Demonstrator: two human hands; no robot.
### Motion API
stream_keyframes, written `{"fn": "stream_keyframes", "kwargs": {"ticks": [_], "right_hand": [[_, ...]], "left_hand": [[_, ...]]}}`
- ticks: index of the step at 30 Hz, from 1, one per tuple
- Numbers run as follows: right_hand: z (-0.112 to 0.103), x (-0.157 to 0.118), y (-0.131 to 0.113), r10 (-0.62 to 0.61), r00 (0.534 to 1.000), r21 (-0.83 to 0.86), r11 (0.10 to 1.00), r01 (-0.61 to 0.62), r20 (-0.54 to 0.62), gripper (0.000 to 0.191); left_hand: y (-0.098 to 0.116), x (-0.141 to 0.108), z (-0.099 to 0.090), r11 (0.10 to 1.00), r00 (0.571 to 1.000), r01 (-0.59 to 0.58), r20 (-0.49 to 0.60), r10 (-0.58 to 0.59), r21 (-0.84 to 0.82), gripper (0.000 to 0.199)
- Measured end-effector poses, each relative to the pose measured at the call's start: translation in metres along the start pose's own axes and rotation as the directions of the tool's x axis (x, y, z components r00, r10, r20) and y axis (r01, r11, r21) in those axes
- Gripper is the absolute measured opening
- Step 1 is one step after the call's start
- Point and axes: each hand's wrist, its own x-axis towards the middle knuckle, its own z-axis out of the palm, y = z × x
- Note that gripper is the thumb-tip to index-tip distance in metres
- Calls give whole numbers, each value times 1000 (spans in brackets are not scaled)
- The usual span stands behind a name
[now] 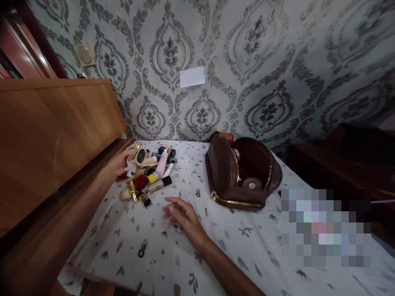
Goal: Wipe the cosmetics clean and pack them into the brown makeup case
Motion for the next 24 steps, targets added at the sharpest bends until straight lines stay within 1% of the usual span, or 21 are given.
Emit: {"fn": "stream_keyframes", "kwargs": {"ticks": [2,3,4,6,8,10,12,15,17,18,19,20,22,23,24], "right_hand": [[0,0,-4,-5,1000,148,989,7,-17,52],[1,0,-6,-4,1000,220,975,10,-26,56],[1,0,-8,-5,1000,284,959,13,-30,60],[2,1,-11,-15,999,364,931,29,-42,66],[2,3,-13,-19,999,391,920,36,-49,61],[1,4,-14,-12,998,433,901,41,-69,52],[-1,6,-14,16,994,526,849,44,-110,46],[-5,8,-13,56,984,658,750,72,-171,42],[-9,9,-11,69,983,680,731,65,-168,47],[-11,9,-8,71,984,675,736,59,-163,49],[-12,9,-6,67,984,662,747,61,-167,50],[-14,10,-2,59,981,645,760,77,-186,49],[-14,11,6,29,969,616,776,133,-246,39],[-14,12,9,14,962,606,779,160,-273,33],[-13,13,11,2,955,600,779,184,-295,29]], "left_hand": [[-4,-23,29,999,994,-9,106,13,-35,41],[-6,-35,44,996,982,-46,182,58,-71,44],[-9,-47,59,992,969,-91,220,109,-92,47],[-13,-68,88,986,930,-149,328,167,-80,52],[-18,-84,113,973,891,-224,395,224,-47,62],[-23,-95,133,940,877,-341,369,309,24,69],[-28,-102,149,882,869,-450,297,396,141,72],[-37,-113,165,796,851,-523,235,470,305,74],[-43,-121,173,731,825,-565,224,520,382,69],[-47,-125,177,685,798,-598,233,555,416,66],[-50,-129,180,627,763,-638,257,593,447,63],[-52,-133,183,560,718,-683,292,632,469,61],[-53,-137,187,418,615,-768,377,692,486,58],[-52,-137,188,363,573,-795,406,711,486,56],[-49,-136,189,328,547,-810,422,723,487,55]]}}
